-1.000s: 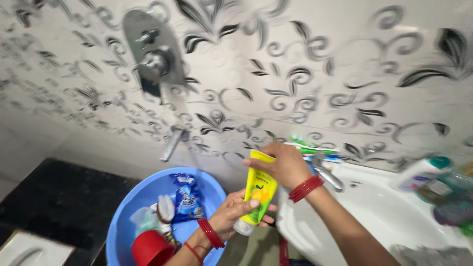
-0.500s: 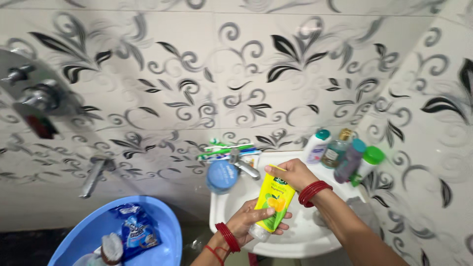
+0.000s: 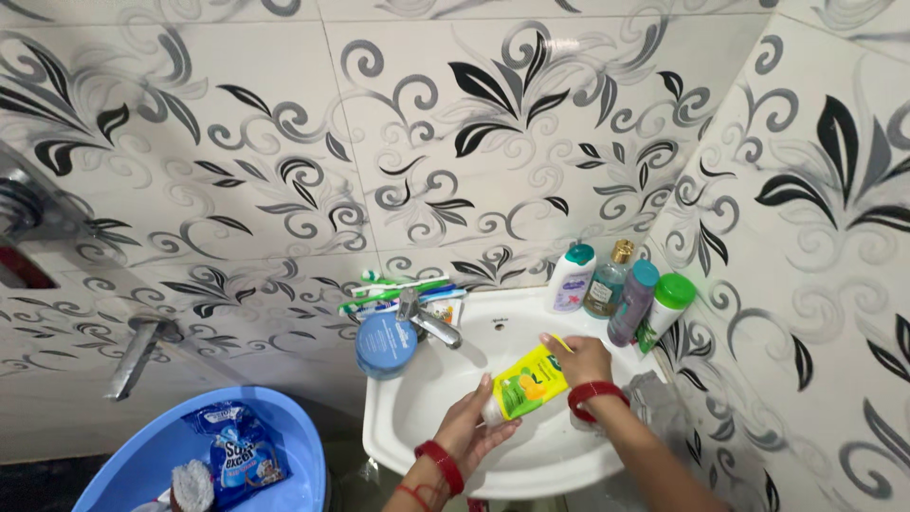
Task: The person wipes several small bathroom items with a cloth under running water at a sink. They handle a green toothbrush, a white tube, a blue jar, and a yellow tube, wiping each one individually before placing them back into a blue basin.
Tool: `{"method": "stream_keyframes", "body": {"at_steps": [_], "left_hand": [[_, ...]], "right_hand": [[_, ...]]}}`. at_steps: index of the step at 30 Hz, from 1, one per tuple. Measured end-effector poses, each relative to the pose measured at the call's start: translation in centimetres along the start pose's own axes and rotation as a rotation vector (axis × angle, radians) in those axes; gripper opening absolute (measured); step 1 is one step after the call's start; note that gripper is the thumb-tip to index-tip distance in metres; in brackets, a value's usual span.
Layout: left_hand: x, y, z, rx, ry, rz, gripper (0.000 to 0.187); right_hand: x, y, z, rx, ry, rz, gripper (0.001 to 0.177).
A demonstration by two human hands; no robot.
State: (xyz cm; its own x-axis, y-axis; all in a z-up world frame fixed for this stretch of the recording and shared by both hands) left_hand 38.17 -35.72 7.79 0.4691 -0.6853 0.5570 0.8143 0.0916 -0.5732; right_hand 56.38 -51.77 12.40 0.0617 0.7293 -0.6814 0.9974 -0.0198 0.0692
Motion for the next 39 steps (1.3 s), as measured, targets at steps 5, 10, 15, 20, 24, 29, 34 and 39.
{"method": "stream_keyframes", "body": {"at_steps": [5, 10, 15, 20, 24, 29, 34, 39], "left_hand": [[-2.5, 1.4, 0.5, -0.059, 0.245, 0.213, 0.062], [-3.3, 3.5, 1.4, -0.077, 0.470, 0.222, 0.067], [-3.3, 5.6, 0.7, -0.106, 0.212, 0.144, 0.058], [-4.1, 7.2, 0.1, -0.097, 0.159, 0.015, 0.052], [-6.1, 8.4, 0.1, -0.136, 0.275, -0.136, 0.050], [-9.1, 11.2, -1.4, -0.200, 0.206, -0.006, 0.043], [-11.1, 14.2, -1.6, -0.127, 0.129, 0.082, 0.039], [-11.8, 15.0, -0.8, -0.060, 0.164, 0.080, 0.038]], "right_hand": [[2.3, -1.4, -0.4, -0.040, 0.096, -0.069, 0.051], [3.6, -2.7, -2.7, -0.036, 0.289, -0.352, 0.036], [4.4, -2.2, -2.7, 0.094, 0.405, -0.390, 0.031], [6.5, -1.9, -2.3, 0.074, 0.420, -0.464, 0.035], [7.6, -1.5, -4.0, -0.123, -0.008, -0.465, 0.042], [6.1, -1.2, -16.2, -0.658, -0.137, 0.021, 0.045], [10.9, -4.0, -26.3, -0.650, -0.217, -0.264, 0.060], [12.0, -5.2, -29.1, -0.642, -0.401, -0.299, 0.056]]}}
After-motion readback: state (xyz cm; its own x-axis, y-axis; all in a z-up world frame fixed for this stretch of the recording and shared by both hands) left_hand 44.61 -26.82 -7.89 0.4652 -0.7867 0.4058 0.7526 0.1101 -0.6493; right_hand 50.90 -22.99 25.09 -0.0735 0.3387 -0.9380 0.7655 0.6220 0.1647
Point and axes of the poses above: each hand's wrist, its own y-axis towards the middle knuckle, its own x-axis out of the palm, z = x × y, the point moved 8 cm from there along y, towards the middle knuckle, and after that the axes turned 9 degrees about z, right-handed, at the moved point
